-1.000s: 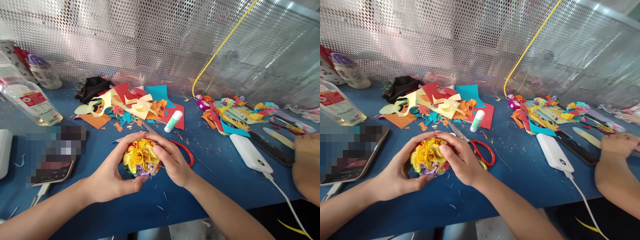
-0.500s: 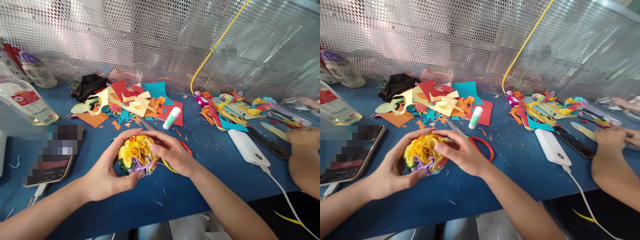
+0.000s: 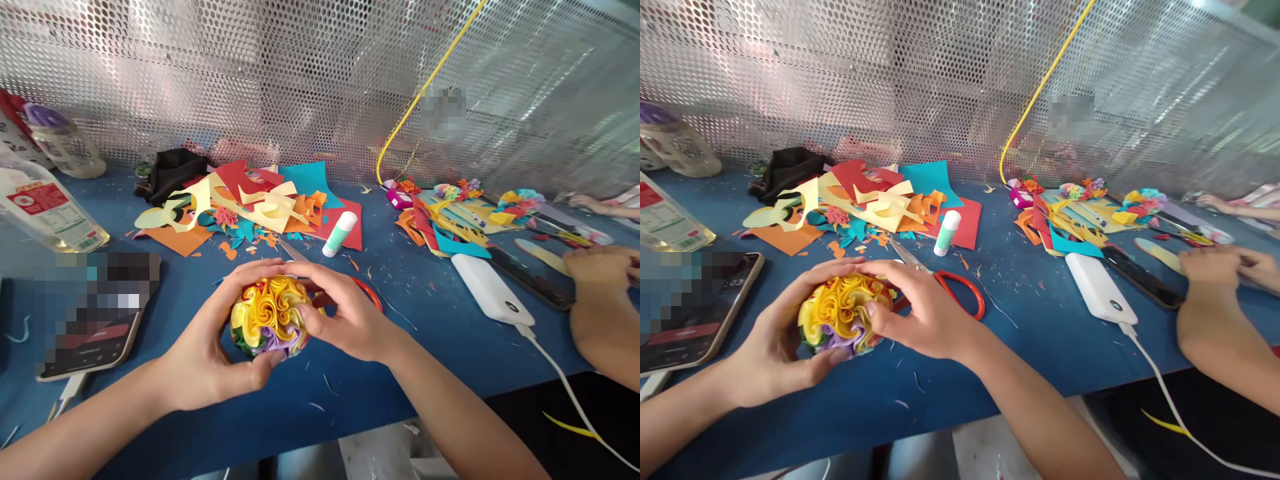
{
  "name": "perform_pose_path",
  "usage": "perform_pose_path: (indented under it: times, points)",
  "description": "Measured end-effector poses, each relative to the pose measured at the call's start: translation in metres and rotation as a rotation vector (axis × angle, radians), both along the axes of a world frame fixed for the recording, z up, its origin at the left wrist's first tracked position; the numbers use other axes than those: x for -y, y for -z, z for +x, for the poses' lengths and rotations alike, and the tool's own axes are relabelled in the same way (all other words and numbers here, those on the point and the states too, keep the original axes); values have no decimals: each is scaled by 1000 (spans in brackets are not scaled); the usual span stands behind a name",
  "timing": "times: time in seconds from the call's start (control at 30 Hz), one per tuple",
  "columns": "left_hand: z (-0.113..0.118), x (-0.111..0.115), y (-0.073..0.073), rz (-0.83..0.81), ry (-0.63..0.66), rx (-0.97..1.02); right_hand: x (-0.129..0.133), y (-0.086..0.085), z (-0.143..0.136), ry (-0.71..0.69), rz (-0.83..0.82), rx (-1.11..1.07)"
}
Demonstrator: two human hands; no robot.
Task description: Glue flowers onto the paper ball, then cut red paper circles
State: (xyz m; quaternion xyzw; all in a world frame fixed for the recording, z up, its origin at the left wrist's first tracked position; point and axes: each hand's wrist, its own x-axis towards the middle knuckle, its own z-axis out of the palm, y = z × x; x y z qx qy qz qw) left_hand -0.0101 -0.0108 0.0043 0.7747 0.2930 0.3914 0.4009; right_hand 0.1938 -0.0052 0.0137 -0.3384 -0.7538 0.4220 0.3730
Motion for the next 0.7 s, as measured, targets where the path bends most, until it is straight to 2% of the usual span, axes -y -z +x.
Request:
perform_pose_path:
  times: [0.07,0.13,0.23,0.4,0.53,0.6,0.7]
  points:
    - [1,-1,0,6,-12,-27,1,0,0,28,104,74]
    - [2,-1,0,19,-22,-39,1,0,1,34,136,99]
    - [2,-1,1,-11,-27,-26,1,-2,2,24,80,72]
    - [1,1,-2,-132,-85,159,2,-4,1,16,-49,-35]
    - [2,-2,-6,-132,-180,57,0,5,-4,150,102,-29]
    - [3,-5,-6,-222,-189,46,-1,11,-8,210,170,29]
    - [5,-8,-5,-349,-151,54,-2,17,-11,225,167,107]
